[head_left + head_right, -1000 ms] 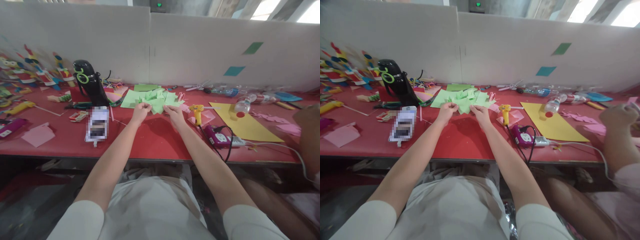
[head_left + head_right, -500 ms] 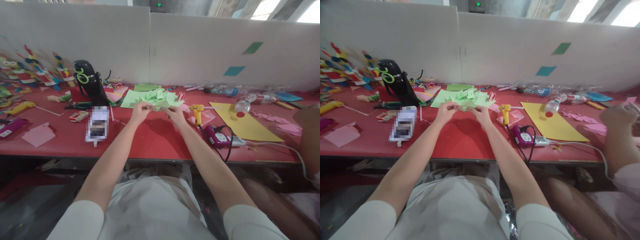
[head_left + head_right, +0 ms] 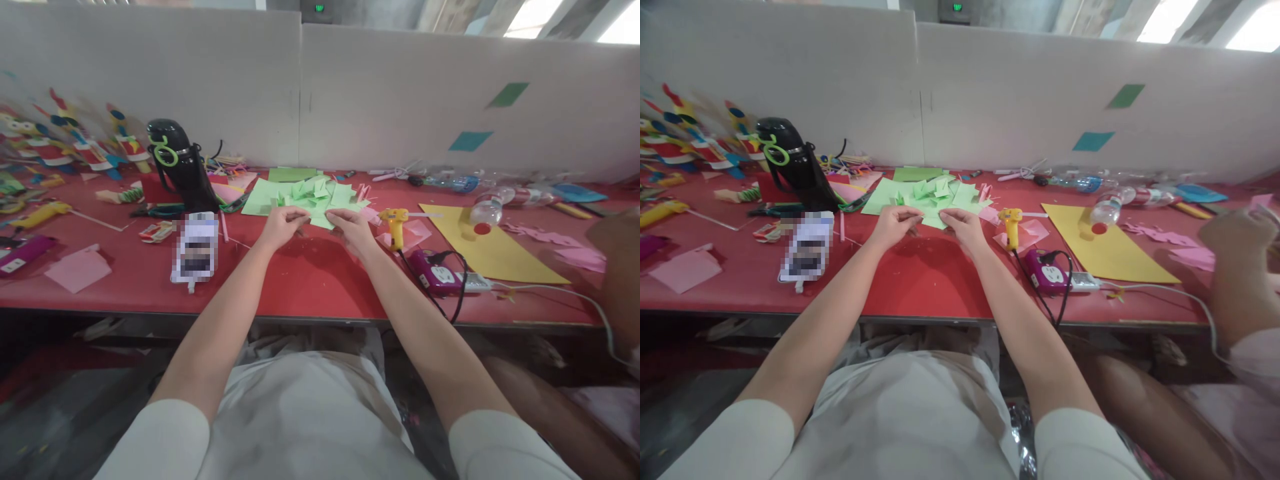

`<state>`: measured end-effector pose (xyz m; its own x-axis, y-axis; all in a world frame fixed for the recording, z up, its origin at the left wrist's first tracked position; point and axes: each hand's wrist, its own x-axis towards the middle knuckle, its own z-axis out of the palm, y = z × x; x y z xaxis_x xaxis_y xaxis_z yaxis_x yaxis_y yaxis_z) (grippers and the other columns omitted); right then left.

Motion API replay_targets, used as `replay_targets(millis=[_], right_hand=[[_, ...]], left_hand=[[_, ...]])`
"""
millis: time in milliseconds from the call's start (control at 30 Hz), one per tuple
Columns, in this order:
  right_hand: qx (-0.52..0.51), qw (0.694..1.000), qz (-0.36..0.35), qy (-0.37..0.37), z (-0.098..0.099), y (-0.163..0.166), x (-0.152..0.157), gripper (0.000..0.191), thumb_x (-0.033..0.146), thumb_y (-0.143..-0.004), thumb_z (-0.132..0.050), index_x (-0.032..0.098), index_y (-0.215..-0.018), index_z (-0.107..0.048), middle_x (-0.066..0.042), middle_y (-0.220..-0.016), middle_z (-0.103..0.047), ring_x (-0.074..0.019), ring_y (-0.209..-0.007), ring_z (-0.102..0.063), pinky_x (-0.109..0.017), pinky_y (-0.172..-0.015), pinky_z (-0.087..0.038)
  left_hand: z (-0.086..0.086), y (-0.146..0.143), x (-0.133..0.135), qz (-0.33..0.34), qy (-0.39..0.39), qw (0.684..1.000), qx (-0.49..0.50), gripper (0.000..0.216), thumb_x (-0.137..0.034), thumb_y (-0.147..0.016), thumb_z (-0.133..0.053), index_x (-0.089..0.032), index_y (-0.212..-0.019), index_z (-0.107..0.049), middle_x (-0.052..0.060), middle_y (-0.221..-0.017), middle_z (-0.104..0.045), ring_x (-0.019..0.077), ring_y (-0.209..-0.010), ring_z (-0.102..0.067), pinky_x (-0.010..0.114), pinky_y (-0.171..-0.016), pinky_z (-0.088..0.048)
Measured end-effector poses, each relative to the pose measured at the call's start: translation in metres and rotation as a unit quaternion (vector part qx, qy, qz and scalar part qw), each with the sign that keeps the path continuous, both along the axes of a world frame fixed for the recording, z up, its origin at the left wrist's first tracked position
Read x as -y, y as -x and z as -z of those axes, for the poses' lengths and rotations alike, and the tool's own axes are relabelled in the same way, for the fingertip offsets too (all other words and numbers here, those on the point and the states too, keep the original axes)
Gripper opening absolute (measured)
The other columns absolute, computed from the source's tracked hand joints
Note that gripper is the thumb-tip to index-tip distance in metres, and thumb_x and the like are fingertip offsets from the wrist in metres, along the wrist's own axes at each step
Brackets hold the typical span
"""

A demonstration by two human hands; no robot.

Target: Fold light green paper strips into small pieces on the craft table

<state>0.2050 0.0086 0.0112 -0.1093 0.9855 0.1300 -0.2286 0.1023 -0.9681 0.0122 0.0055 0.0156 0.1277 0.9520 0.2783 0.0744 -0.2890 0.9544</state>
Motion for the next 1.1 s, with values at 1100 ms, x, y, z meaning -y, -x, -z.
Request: replay_targets(millis=[1100], right_hand=[[0.06,0.994,0.062,-0.068,0.005,0.007,0.0,0.03,0.047,-0.067,-0.075,0.019,-0.075,-0.065,0.001,-0.069,-0.063,-0.0123,-0.064,-0.056,-0.027,-0.065,-0.048]], left_hand=[[0.003,-0.006,-0.001,-0.031,-0.06,0.998,-0.007,0.018,-0.032,-0.076,-0.072,-0.017,-0.086,-0.071,0.004,-0.07,-0.07,0.0137,-0.061,-0.061,0.028,-0.064,-0.051]])
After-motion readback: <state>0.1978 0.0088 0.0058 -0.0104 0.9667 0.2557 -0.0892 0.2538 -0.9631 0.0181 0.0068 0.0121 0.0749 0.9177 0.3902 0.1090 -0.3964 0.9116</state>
